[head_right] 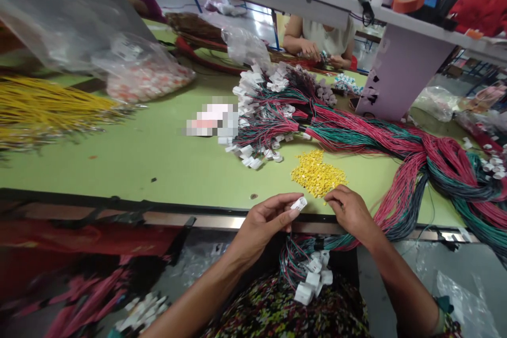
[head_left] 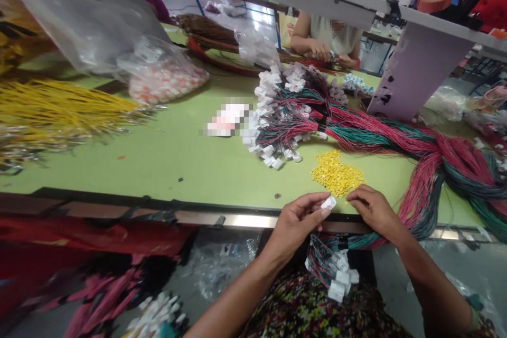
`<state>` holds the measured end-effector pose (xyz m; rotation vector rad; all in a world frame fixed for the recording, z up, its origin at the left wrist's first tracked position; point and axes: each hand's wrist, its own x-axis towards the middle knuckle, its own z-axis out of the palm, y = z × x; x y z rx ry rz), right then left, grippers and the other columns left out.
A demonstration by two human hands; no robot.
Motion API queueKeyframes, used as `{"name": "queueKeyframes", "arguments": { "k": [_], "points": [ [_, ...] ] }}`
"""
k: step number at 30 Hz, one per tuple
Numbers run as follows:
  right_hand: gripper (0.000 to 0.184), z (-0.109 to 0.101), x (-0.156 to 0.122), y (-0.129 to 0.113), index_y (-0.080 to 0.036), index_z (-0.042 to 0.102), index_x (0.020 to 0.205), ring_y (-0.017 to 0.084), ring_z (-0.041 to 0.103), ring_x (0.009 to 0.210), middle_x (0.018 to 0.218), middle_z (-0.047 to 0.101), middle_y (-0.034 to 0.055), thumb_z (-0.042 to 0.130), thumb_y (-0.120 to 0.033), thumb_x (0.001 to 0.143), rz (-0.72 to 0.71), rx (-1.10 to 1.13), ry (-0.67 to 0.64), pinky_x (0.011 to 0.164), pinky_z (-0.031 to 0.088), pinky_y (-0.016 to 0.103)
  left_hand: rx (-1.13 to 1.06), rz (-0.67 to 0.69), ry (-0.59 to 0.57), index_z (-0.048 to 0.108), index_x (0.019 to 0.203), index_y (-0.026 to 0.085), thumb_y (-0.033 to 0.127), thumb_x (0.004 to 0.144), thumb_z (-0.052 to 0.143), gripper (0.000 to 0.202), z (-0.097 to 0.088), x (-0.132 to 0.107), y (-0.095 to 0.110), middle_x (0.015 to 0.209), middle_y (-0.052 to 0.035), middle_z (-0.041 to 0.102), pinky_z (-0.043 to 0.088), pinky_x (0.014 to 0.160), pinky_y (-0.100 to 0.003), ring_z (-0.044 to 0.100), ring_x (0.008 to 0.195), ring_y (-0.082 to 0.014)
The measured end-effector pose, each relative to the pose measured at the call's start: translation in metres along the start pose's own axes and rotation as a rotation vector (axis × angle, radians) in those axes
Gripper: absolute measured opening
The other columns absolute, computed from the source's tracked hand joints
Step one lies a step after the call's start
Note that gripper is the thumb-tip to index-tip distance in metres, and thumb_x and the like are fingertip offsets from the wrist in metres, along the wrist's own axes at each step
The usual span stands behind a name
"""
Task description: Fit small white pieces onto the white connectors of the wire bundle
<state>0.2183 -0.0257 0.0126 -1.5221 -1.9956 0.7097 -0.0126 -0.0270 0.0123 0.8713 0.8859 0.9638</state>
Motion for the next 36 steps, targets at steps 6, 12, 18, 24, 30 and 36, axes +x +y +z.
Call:
{"name": "queueKeyframes", "arguments": {
  "k": [6,12,18,24,30,36],
  "points": [
    [0.013,-0.003,-0.001,-0.007,-0.019,0.070,0.081,0.017,0.062,0.077,0.080,0.066,0.0018,0.062,-0.015,0.090,0.028,-0.069,-0.128,0.071,0.045,0.028,-0.013,-0.003,0.026,0.081,0.100,0.021,0.029,0.071,0.084,0.030,-0.001,-0.002,-0.001,0.082,-0.0033,0.074,0.048,0.055,-0.025,0.056,0.063,-0.0118],
    [0.013,-0.007,-0.002,-0.011,-0.019,0.071,0.084,0.017,0.063,0.079,0.083,0.066,0.0017,0.061,-0.011,0.089,-0.003,0.055,-0.173,0.073,0.047,0.027,-0.018,0.002,0.041,0.081,0.097,0.021,0.030,0.071,0.084,0.028,-0.002,-0.003,0.003,0.087,-0.0049,0.077,0.048,0.056,-0.026,0.054,0.059,-0.0111],
    [0.018,-0.004,0.006,-0.003,-0.020,0.074,0.094,0.018,0.064,0.088,0.089,0.066,0.0035,0.061,-0.008,0.092,-0.190,0.037,-0.205,0.080,0.049,0.030,-0.028,0.000,0.016,0.082,0.097,0.022,0.030,0.072,0.084,0.027,-0.002,-0.004,0.001,0.090,-0.0056,0.078,0.046,0.055,-0.025,0.055,0.060,-0.0115],
    [0.013,0.001,0.006,-0.008,-0.020,0.074,0.087,0.018,0.064,0.083,0.084,0.067,0.0030,0.064,-0.012,0.091,-0.135,0.092,-0.109,0.076,0.050,0.030,-0.019,-0.003,-0.016,0.081,0.098,0.022,0.029,0.074,0.084,0.025,-0.003,-0.005,-0.005,0.082,-0.0020,0.075,0.048,0.056,-0.024,0.054,0.055,-0.0083],
    [0.010,-0.001,-0.014,-0.049,-0.020,0.075,0.093,0.017,0.064,0.078,0.087,0.067,0.0048,0.066,-0.023,0.093,-0.090,0.327,0.124,0.065,0.052,0.027,0.049,0.129,-0.050,0.076,0.099,0.019,0.026,0.079,0.080,0.022,0.005,-0.008,-0.014,0.087,-0.0026,0.073,0.056,0.064,-0.026,0.065,0.065,-0.0113],
    [0.016,-0.003,-0.026,-0.066,-0.021,0.073,0.102,0.016,0.064,0.082,0.091,0.067,0.0054,0.058,-0.016,0.097,-0.262,0.172,0.202,0.071,0.054,0.028,0.314,0.482,0.003,0.076,0.100,0.021,0.017,0.085,0.070,0.017,0.012,-0.011,-0.019,0.097,-0.0057,0.074,0.060,0.069,-0.026,0.072,0.082,-0.0164]
  ]
}}
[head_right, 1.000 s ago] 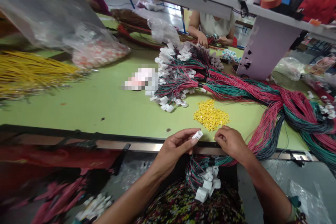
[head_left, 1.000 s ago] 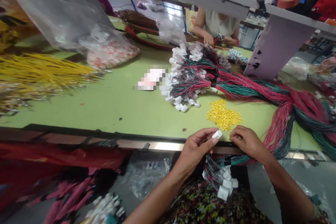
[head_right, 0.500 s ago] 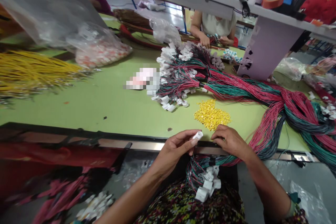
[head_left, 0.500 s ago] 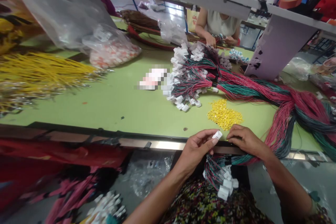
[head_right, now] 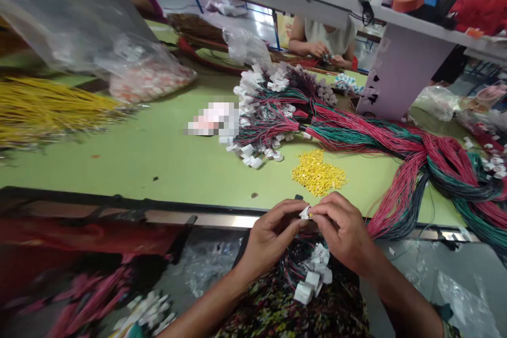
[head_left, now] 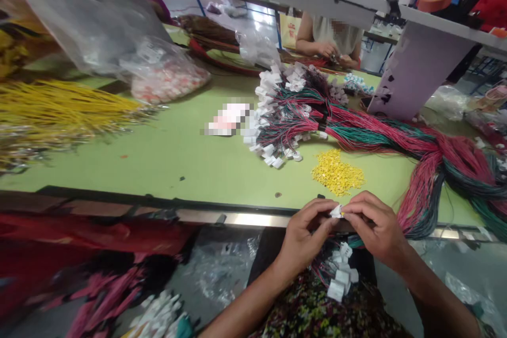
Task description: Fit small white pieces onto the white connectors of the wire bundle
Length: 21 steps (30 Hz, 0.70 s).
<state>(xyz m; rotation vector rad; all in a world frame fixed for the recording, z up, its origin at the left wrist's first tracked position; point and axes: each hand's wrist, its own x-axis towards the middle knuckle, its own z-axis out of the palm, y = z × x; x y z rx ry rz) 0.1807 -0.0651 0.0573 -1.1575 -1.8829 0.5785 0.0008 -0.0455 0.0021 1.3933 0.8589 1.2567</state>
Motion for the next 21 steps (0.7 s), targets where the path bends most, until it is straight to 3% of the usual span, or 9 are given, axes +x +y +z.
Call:
{"name": "queueKeyframes", "arguments": {
  "k": [7,11,15,21],
  "points": [
    [0.015,0.000,-0.001,0.000,-0.021,0.074,0.099,0.014,0.062,0.075,0.090,0.066,0.0043,0.060,-0.016,0.096,0.023,0.034,-0.003,0.066,0.052,0.026,0.189,0.279,0.036,0.075,0.105,0.022,0.009,0.087,0.068,0.023,-0.002,-0.002,-0.004,0.098,-0.0075,0.077,0.062,0.078,-0.029,0.074,0.089,-0.0178],
    [0.008,0.003,-0.001,0.006,-0.020,0.074,0.091,0.011,0.056,0.065,0.086,0.065,0.0029,0.068,-0.025,0.091,0.207,0.188,0.005,0.058,0.049,0.023,0.208,0.316,0.043,0.076,0.105,0.022,0.010,0.087,0.069,0.022,-0.002,-0.002,-0.005,0.097,-0.0078,0.078,0.063,0.079,-0.030,0.075,0.088,-0.0183],
    [0.017,0.005,0.000,0.012,-0.020,0.072,0.089,0.014,0.062,0.073,0.083,0.066,0.0021,0.075,-0.037,0.087,0.397,0.447,-0.023,0.064,0.053,0.024,0.197,0.339,0.044,0.076,0.106,0.022,0.009,0.087,0.070,0.024,0.000,-0.002,-0.006,0.096,-0.0075,0.078,0.063,0.077,-0.029,0.075,0.088,-0.0177],
    [0.026,0.006,0.003,0.013,-0.020,0.071,0.084,0.013,0.064,0.072,0.077,0.068,0.0002,0.082,-0.042,0.079,0.517,0.583,-0.024,0.067,0.055,0.024,0.236,0.366,0.079,0.076,0.106,0.022,0.010,0.087,0.071,0.024,0.002,-0.004,-0.007,0.096,-0.0079,0.079,0.064,0.076,-0.030,0.076,0.086,-0.0181]
  ]
}}
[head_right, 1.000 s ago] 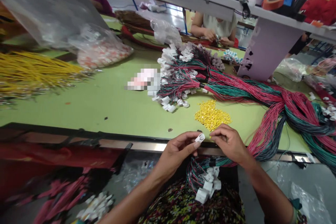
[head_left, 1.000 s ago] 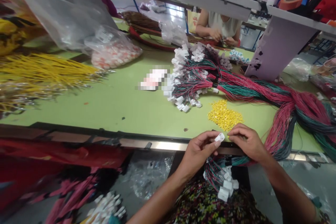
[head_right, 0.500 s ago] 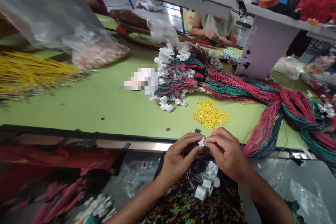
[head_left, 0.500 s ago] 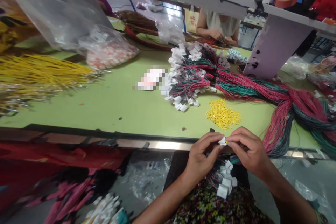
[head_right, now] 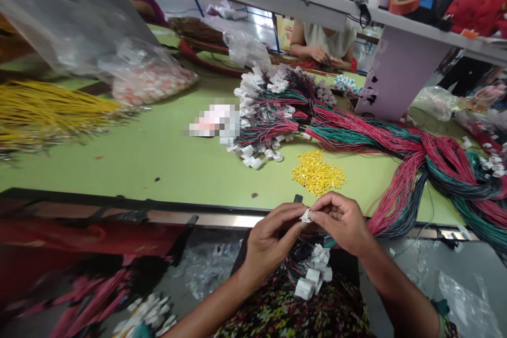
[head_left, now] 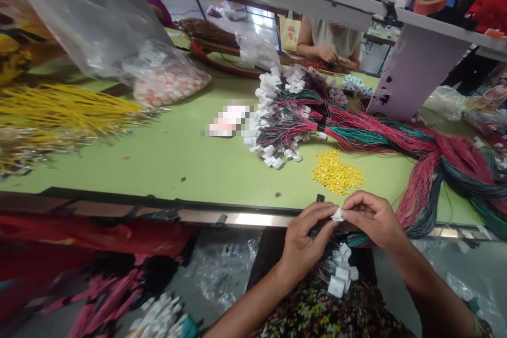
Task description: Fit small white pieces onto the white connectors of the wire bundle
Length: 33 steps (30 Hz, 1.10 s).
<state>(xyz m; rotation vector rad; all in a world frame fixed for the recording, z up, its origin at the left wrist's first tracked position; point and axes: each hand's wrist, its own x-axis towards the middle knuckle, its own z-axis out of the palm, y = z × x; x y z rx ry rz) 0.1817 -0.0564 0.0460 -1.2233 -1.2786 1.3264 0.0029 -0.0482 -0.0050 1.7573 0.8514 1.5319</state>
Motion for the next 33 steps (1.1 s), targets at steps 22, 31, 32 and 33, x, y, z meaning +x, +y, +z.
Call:
{"name": "queueKeyframes", "arguments": {
  "k": [22,31,32,33],
  "points": [
    [0.029,-0.025,-0.043,0.031,-0.015,0.068,0.114,0.023,0.066,0.099,0.109,0.074,0.0136,0.047,-0.006,0.097,-0.600,-1.044,-0.293,0.085,0.056,0.038,-0.308,-0.645,0.306,0.078,0.092,0.021,0.025,0.069,0.086,0.025,-0.063,0.017,0.003,0.086,-0.0016,0.078,0.056,0.071,-0.021,0.069,0.077,-0.0147],
    [0.020,-0.007,-0.055,0.049,-0.014,0.068,0.101,0.026,0.056,0.086,0.100,0.067,0.0131,0.052,-0.005,0.093,-0.564,-1.540,-0.188,0.076,0.049,0.041,-0.400,-0.781,0.487,0.078,0.083,0.019,0.025,0.056,0.090,0.031,-0.091,-0.011,0.004,0.071,-0.0008,0.077,0.052,0.058,-0.022,0.068,0.065,-0.0157],
    [0.019,-0.007,-0.053,0.049,-0.015,0.067,0.096,0.026,0.055,0.084,0.098,0.067,0.0123,0.051,-0.005,0.093,-0.561,-1.549,-0.210,0.075,0.048,0.040,-0.410,-0.788,0.486,0.078,0.084,0.018,0.025,0.056,0.091,0.031,-0.093,-0.013,0.006,0.073,-0.0017,0.078,0.052,0.058,-0.022,0.069,0.066,-0.0160],
    [0.019,-0.007,-0.051,0.048,-0.016,0.066,0.095,0.026,0.054,0.085,0.099,0.067,0.0122,0.051,-0.005,0.094,-0.573,-1.550,-0.241,0.075,0.048,0.040,-0.412,-0.793,0.484,0.078,0.084,0.018,0.026,0.056,0.091,0.032,-0.094,-0.015,0.007,0.074,-0.0026,0.078,0.052,0.057,-0.022,0.069,0.067,-0.0159]
  ]
}}
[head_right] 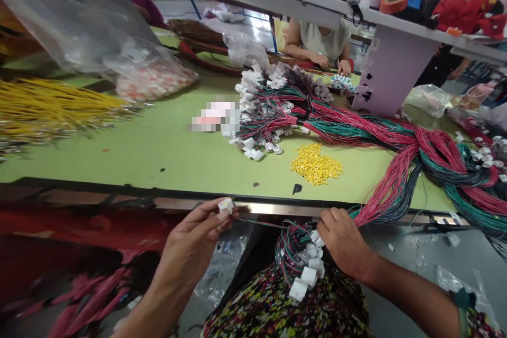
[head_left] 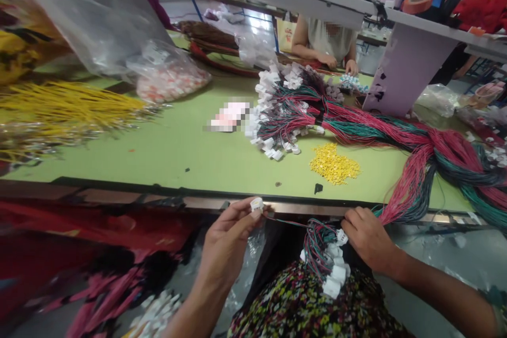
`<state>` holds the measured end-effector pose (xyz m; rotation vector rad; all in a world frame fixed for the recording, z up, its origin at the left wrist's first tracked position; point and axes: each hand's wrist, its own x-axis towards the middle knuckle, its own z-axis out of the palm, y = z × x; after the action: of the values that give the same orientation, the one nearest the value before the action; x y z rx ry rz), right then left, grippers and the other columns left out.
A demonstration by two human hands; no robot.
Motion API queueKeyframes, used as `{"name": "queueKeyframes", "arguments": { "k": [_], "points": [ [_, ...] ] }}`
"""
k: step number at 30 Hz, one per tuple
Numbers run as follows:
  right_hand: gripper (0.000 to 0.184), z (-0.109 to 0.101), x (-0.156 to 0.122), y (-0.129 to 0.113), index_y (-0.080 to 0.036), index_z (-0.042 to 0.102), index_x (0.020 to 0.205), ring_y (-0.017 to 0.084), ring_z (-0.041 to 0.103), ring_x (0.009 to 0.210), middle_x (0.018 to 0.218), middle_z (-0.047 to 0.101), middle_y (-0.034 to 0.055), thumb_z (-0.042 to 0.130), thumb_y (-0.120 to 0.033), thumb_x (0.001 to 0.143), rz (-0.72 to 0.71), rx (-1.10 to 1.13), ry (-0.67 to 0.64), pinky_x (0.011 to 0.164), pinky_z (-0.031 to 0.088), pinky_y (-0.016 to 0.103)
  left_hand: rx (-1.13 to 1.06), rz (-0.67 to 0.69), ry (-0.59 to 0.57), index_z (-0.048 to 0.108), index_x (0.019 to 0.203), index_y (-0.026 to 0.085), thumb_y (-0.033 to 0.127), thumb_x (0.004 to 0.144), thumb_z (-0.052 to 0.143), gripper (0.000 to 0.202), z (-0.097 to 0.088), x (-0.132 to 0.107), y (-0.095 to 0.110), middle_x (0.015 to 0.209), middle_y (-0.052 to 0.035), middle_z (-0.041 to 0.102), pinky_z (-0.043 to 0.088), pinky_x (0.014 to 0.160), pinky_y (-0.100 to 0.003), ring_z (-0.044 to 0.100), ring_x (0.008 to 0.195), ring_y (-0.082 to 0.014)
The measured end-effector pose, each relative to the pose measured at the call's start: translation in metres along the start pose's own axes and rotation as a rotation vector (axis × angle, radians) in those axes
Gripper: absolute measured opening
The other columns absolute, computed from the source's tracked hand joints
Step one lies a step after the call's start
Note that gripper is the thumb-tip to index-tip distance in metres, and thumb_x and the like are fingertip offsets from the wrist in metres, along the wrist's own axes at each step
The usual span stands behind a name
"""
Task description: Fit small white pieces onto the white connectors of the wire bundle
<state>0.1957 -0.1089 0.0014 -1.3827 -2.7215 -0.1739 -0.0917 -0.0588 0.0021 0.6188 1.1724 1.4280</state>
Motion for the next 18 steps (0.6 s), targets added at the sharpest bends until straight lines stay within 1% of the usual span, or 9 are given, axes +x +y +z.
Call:
{"name": "queueKeyframes", "arguments": {
  "k": [4,7,10,11,12,13,15,16,18],
  "points": [
    [0.021,-0.010,0.000,0.008,-0.014,0.065,0.102,0.026,0.058,0.094,0.110,0.069,0.0136,0.046,-0.007,0.096,-0.169,0.041,0.015,0.083,0.046,0.042,0.025,-0.015,-0.016,0.077,0.088,0.017,0.032,0.059,0.092,0.036,-0.005,0.001,-0.002,0.079,-0.0045,0.079,0.051,0.058,-0.020,0.068,0.069,-0.0149],
    [0.023,-0.032,-0.003,0.017,-0.012,0.064,0.108,0.024,0.060,0.083,0.096,0.071,0.0121,0.043,-0.009,0.099,-0.206,0.076,0.065,0.076,0.045,0.039,0.118,0.097,-0.009,0.076,0.100,0.019,0.035,0.069,0.087,0.036,-0.004,0.002,-0.006,0.090,-0.0042,0.078,0.056,0.070,-0.026,0.070,0.080,-0.0177],
    [0.027,-0.062,-0.003,0.026,-0.014,0.063,0.119,0.022,0.062,0.079,0.093,0.072,0.0115,0.041,-0.015,0.103,-0.201,0.131,0.128,0.070,0.046,0.036,0.298,0.529,0.110,0.072,0.117,0.027,0.024,0.076,0.083,0.043,0.005,-0.009,0.001,0.121,-0.0019,0.071,0.053,0.099,-0.034,0.065,0.113,-0.0218],
    [0.027,-0.071,-0.003,0.029,-0.015,0.063,0.120,0.022,0.063,0.079,0.092,0.073,0.0112,0.042,-0.019,0.104,-0.190,0.150,0.128,0.070,0.046,0.036,0.339,0.697,0.124,0.070,0.121,0.029,0.019,0.079,0.080,0.045,0.010,-0.016,0.007,0.133,-0.0011,0.066,0.048,0.109,-0.037,0.059,0.126,-0.0242],
    [0.027,-0.079,-0.001,0.031,-0.016,0.064,0.121,0.022,0.063,0.077,0.091,0.073,0.0106,0.043,-0.022,0.104,-0.177,0.170,0.113,0.069,0.047,0.036,0.343,0.837,0.094,0.070,0.122,0.031,0.015,0.083,0.075,0.043,0.015,-0.023,0.014,0.133,-0.0003,0.066,0.045,0.113,-0.041,0.058,0.129,-0.0253],
    [0.027,-0.086,0.000,0.033,-0.017,0.065,0.121,0.022,0.064,0.076,0.089,0.073,0.0099,0.046,-0.026,0.104,-0.164,0.189,0.092,0.068,0.048,0.035,0.360,0.950,-0.009,0.072,0.120,0.033,0.012,0.086,0.070,0.040,0.020,-0.030,0.023,0.123,0.0000,0.071,0.050,0.110,-0.043,0.064,0.121,-0.0248],
    [0.028,-0.095,0.004,0.035,-0.019,0.066,0.122,0.021,0.064,0.073,0.087,0.074,0.0082,0.050,-0.032,0.103,-0.163,0.228,0.054,0.066,0.049,0.034,0.510,0.988,-0.486,0.073,0.118,0.035,0.011,0.091,0.062,0.038,0.034,-0.043,0.039,0.110,-0.0014,0.078,0.060,0.096,-0.046,0.073,0.105,-0.0255],
    [0.028,-0.097,0.005,0.036,-0.020,0.066,0.123,0.020,0.065,0.072,0.086,0.074,0.0074,0.051,-0.033,0.103,-0.170,0.248,0.045,0.065,0.049,0.033,0.591,0.955,-0.707,0.072,0.122,0.036,0.015,0.091,0.064,0.038,0.041,-0.047,0.046,0.115,-0.0037,0.078,0.061,0.095,-0.048,0.073,0.107,-0.0274],
    [0.029,-0.100,0.006,0.038,-0.021,0.067,0.124,0.020,0.066,0.071,0.084,0.074,0.0064,0.054,-0.033,0.101,-0.190,0.283,0.073,0.065,0.050,0.033,0.689,0.853,-0.937,0.062,0.138,0.032,0.030,0.087,0.074,0.053,0.056,-0.049,0.055,0.131,-0.0103,0.073,0.060,0.097,-0.051,0.070,0.116,-0.0317]
  ]
}}
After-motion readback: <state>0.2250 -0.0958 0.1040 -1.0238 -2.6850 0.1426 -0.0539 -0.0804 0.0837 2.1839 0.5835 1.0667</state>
